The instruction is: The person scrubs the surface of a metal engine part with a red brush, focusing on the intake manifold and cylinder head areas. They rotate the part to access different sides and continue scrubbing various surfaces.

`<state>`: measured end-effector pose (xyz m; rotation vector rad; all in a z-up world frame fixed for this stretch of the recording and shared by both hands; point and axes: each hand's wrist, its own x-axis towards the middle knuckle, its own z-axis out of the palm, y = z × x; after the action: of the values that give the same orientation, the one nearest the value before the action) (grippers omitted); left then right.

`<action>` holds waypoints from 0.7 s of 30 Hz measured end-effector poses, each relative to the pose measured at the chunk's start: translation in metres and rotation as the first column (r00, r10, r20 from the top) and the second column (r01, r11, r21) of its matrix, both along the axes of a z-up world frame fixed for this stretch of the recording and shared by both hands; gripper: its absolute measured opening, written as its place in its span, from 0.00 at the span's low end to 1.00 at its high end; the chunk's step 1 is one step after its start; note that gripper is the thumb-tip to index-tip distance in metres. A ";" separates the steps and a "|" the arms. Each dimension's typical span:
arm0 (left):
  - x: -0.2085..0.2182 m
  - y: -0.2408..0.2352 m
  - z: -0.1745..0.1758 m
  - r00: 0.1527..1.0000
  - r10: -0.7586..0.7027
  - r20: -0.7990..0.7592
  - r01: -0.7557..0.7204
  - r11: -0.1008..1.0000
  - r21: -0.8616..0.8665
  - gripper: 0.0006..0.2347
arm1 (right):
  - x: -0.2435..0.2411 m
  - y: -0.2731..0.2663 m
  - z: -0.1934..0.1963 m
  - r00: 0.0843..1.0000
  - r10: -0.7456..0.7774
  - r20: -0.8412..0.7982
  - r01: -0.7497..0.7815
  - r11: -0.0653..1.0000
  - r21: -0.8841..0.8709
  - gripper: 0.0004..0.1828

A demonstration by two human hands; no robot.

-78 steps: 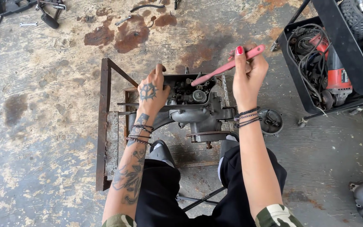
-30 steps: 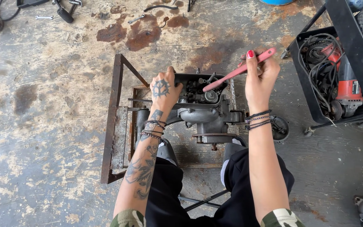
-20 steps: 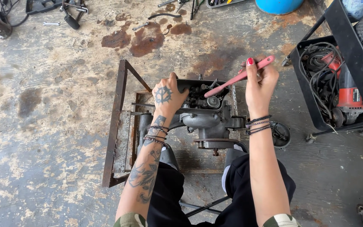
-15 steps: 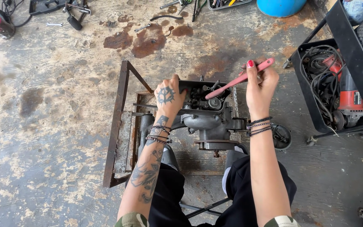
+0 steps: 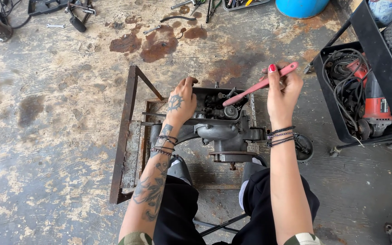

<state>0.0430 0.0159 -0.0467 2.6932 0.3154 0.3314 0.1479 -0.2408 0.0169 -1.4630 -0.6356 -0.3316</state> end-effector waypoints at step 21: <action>-0.007 -0.028 0.042 0.965 0.234 -0.115 -0.207 0.955 0.211 0.14 | -0.002 0.006 -0.009 1.000 0.004 -0.029 -0.003 1.000 0.007 0.11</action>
<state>0.0362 -0.0117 -0.0043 2.8878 0.6617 0.2504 0.1463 -0.2349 0.0078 -1.4577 -0.6133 -0.3091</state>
